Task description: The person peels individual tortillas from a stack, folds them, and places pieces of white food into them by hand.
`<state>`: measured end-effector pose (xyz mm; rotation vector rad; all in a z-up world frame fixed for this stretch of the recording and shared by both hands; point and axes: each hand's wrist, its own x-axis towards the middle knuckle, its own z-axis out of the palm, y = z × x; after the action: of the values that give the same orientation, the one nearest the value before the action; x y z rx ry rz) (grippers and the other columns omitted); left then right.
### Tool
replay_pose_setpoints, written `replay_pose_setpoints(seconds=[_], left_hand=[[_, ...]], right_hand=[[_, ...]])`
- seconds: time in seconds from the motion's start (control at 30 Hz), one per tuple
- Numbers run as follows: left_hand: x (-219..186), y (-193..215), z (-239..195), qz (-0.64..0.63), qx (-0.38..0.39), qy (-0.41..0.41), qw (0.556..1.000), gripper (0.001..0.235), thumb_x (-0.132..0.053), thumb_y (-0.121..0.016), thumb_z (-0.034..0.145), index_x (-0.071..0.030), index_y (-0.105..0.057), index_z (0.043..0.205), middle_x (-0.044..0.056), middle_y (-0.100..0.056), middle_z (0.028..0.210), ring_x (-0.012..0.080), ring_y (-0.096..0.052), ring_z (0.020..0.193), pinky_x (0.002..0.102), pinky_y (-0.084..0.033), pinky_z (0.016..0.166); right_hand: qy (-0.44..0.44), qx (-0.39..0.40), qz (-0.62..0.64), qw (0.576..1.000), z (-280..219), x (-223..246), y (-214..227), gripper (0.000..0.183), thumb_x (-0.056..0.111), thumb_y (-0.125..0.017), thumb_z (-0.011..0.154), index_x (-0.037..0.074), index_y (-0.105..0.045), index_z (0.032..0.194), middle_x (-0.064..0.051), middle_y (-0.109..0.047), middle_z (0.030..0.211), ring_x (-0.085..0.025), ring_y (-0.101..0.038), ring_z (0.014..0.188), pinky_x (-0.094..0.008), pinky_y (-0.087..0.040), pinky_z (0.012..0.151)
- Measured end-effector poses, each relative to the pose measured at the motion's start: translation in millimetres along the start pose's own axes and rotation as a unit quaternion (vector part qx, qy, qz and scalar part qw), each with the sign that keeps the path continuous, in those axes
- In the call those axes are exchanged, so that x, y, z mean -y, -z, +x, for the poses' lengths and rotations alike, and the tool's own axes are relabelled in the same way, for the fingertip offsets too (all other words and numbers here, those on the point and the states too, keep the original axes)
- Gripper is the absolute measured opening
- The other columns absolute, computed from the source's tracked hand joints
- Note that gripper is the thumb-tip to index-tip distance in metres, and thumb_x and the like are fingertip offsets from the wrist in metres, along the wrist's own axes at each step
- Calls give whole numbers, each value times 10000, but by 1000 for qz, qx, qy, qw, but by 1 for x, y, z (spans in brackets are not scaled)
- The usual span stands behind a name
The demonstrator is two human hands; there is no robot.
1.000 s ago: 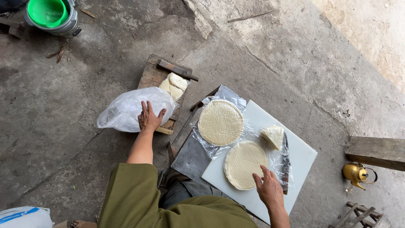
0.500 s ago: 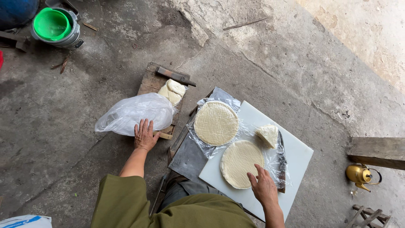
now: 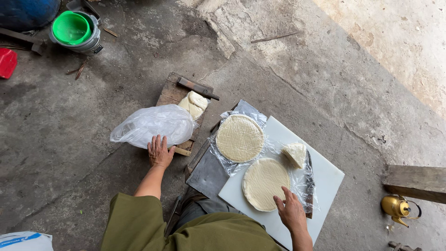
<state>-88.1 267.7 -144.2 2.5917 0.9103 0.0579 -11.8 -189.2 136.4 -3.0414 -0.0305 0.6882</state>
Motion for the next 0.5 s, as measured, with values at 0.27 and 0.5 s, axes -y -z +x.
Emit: replay_pose_setpoints(seconds=[0.27,0.5], left_hand=[[2,4,-1,-31,10,50,998,770,-571,-595,934,-121,-431,1537,137,-326,1637,329,-197,1550,540,-157,1244],[2,11,-1,-31,28,72,997,777,-589,-585,939,-142,-414,1551,138,-312,1650,329,-180,1554,545,-151,1243]], right_hand=[[0,3,5,1000,3,0,2,625,490,-593,956,186,-481,1491,-104,-637,1343,-229,-722,1118,-449,-577,955],[3,16,-5,1000,4,-3,-3,609,479,-593,961,189,-480,1484,-121,-631,1350,-256,-711,1132,-442,-576,958]])
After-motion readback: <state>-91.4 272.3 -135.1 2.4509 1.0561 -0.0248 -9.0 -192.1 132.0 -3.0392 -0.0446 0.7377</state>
